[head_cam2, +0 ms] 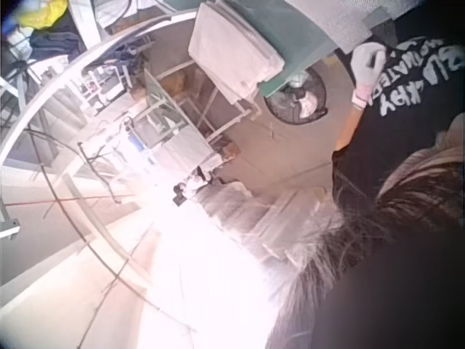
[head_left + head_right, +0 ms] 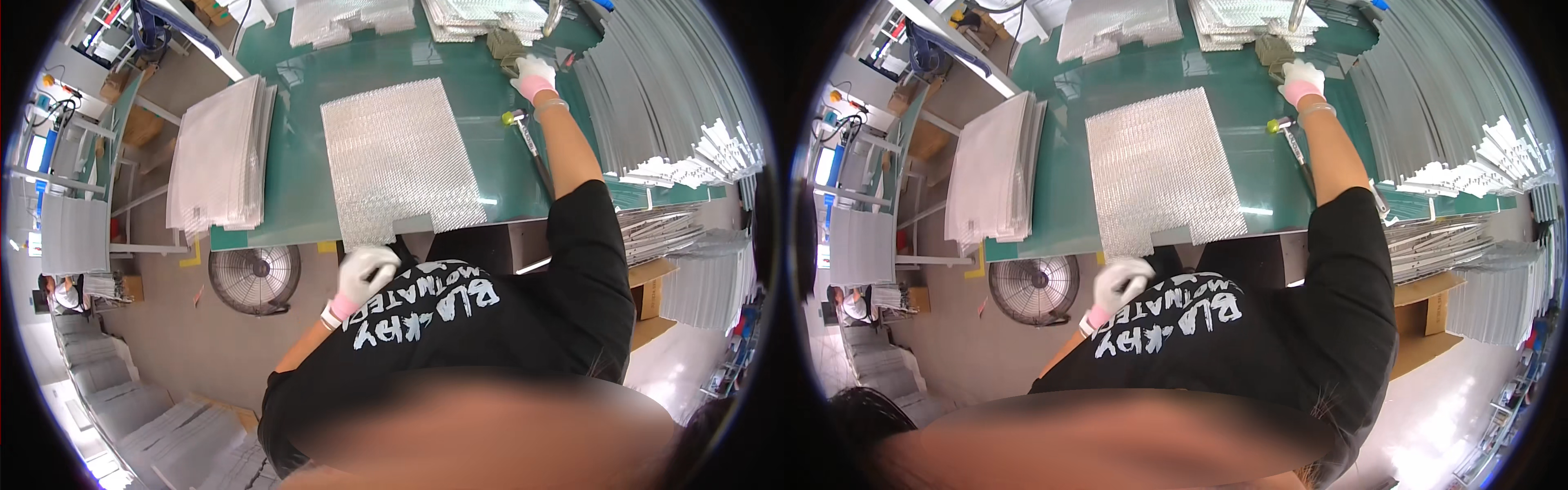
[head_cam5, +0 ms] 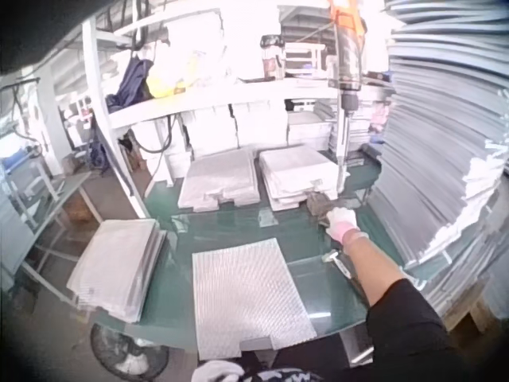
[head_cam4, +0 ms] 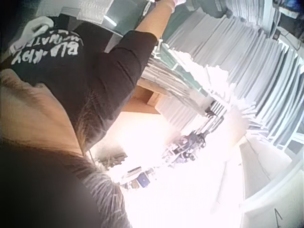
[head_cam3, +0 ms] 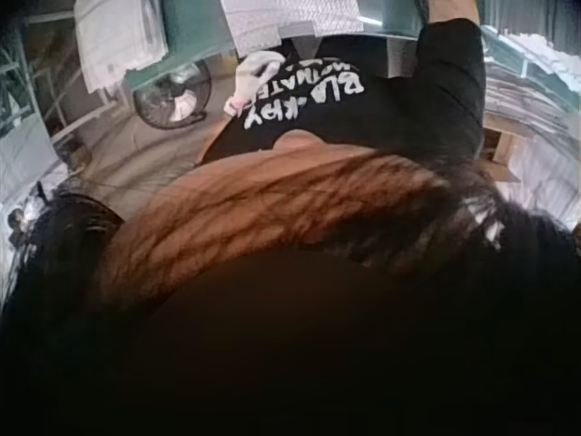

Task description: The worker is assembling metal mesh filters by inserting the mesh into a frame and securing it with screws using an overhead electric screwdriver.

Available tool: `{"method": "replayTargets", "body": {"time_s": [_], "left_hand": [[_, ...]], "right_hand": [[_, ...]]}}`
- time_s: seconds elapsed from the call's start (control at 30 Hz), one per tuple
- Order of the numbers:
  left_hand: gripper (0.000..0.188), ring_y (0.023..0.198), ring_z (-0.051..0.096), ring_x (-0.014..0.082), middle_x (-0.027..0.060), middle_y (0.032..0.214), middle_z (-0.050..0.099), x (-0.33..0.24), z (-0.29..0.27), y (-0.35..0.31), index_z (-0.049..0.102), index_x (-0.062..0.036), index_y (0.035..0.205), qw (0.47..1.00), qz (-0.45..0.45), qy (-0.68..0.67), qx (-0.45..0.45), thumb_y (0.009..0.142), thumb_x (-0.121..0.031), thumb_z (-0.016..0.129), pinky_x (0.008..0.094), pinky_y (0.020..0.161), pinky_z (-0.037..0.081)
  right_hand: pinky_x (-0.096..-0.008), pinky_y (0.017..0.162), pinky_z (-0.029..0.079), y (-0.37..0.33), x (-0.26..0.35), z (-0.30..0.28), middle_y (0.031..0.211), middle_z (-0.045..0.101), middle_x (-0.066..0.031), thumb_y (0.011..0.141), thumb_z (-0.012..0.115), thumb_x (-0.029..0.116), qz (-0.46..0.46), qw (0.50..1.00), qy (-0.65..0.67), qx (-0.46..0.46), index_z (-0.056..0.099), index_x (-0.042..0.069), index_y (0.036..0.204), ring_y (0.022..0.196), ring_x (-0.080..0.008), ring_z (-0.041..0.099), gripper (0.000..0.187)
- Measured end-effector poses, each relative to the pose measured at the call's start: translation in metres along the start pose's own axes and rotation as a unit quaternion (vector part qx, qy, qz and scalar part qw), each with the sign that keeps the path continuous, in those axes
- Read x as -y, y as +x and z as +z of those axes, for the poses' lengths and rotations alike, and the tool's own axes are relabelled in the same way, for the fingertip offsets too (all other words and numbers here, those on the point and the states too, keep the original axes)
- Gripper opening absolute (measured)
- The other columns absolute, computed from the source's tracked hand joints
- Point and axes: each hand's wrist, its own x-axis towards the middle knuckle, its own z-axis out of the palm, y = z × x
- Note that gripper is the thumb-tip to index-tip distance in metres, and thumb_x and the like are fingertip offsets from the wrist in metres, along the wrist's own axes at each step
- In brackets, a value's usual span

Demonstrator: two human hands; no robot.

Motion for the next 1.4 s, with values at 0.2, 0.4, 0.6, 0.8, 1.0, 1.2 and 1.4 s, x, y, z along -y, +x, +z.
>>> {"method": "replayTargets", "body": {"time_s": [0.2,0.4,0.6,0.8,1.0,1.2,1.4], "left_hand": [[0.035,0.092,0.065,0.0235,0.0148,0.101,0.066,0.01,0.04,-0.008,0.06,0.0035,0.103,0.746,-0.454,-0.437,-0.214,0.099,-0.032,0.058,0.0354,0.081,0.052],[0.031,0.093,0.065,0.0239,0.0157,0.105,0.066,0.035,0.053,-0.023,0.06,0.0026,0.109,0.765,-0.423,-0.445,-0.194,0.099,-0.027,0.058,0.0353,0.08,0.053],[0.034,0.095,0.069,0.0253,0.0166,0.102,0.068,0.055,0.07,-0.045,0.064,0.0111,0.106,0.806,-0.428,-0.365,-0.185,0.1,-0.022,0.058,0.0355,0.079,0.059],[0.037,0.086,0.068,0.017,0.012,0.101,0.069,0.042,0.069,-0.046,0.065,0.0072,0.111,0.769,-0.472,-0.396,-0.17,0.097,-0.027,0.063,0.0303,0.077,0.058],[0.031,0.07,0.061,0.0105,0.0029,0.087,0.066,0.042,0.077,-0.041,0.064,-0.0028,0.109,0.782,-0.49,-0.374,-0.09,0.095,-0.031,0.065,0.025,0.064,0.049],[0.025,0.058,0.056,0.0072,0.0005,0.074,0.063,0.043,0.068,-0.046,0.064,-0.0037,0.098,0.822,-0.465,-0.325,-0.056,0.097,-0.029,0.064,0.0227,0.051,0.042],[0.023,0.069,0.062,0.0097,0.0038,0.09,0.066,0.04,0.068,-0.043,0.06,-0.0025,0.111,0.76,-0.459,-0.452,-0.086,0.099,-0.022,0.059,0.0252,0.06,0.052]], "right_hand": [[-0.0442,0.078,0.05,-0.122,0.059,-0.043,0.092,0.065,-0.0175,0.085,0.065,0.027,-0.159,0.927,0.304,-0.15,0.064,0.002,0.088,0.087,-0.0381,0.062,0.025],[-0.0321,0.085,0.053,-0.345,0.129,-0.027,0.103,0.068,-0.0089,0.093,0.064,0.022,-0.209,0.683,0.632,0.301,0.063,-0.001,0.116,0.095,-0.0152,0.066,0.032],[-0.032,0.084,0.055,-0.396,0.174,0.061,0.11,0.065,-0.0088,0.101,0.055,0.024,0.132,0.264,0.884,0.363,0.056,0.001,0.124,0.094,-0.0161,0.065,0.032],[-0.0271,0.072,0.057,-0.386,0.172,0.044,0.102,0.069,-0.0094,0.099,0.058,0.023,0.14,0.436,0.826,0.328,0.061,-0.001,0.116,0.08,-0.0138,0.067,0.029],[-0.0253,0.066,0.054,-0.386,0.179,0.049,0.09,0.07,-0.008,0.098,0.061,0.026,0.153,0.54,0.789,0.248,0.064,-0.002,0.104,0.069,-0.0106,0.063,0.03],[-0.0248,0.062,0.049,-0.383,0.172,0.046,0.072,0.063,-0.0035,0.096,0.062,0.028,0.205,0.559,0.782,0.185,0.063,0.001,0.083,0.062,-0.0096,0.057,0.03],[-0.0241,0.061,0.048,-0.384,0.179,0.044,0.072,0.064,-0.0034,0.096,0.064,0.029,0.239,0.565,0.773,0.16,0.064,0.002,0.083,0.063,-0.0088,0.058,0.03]]}}
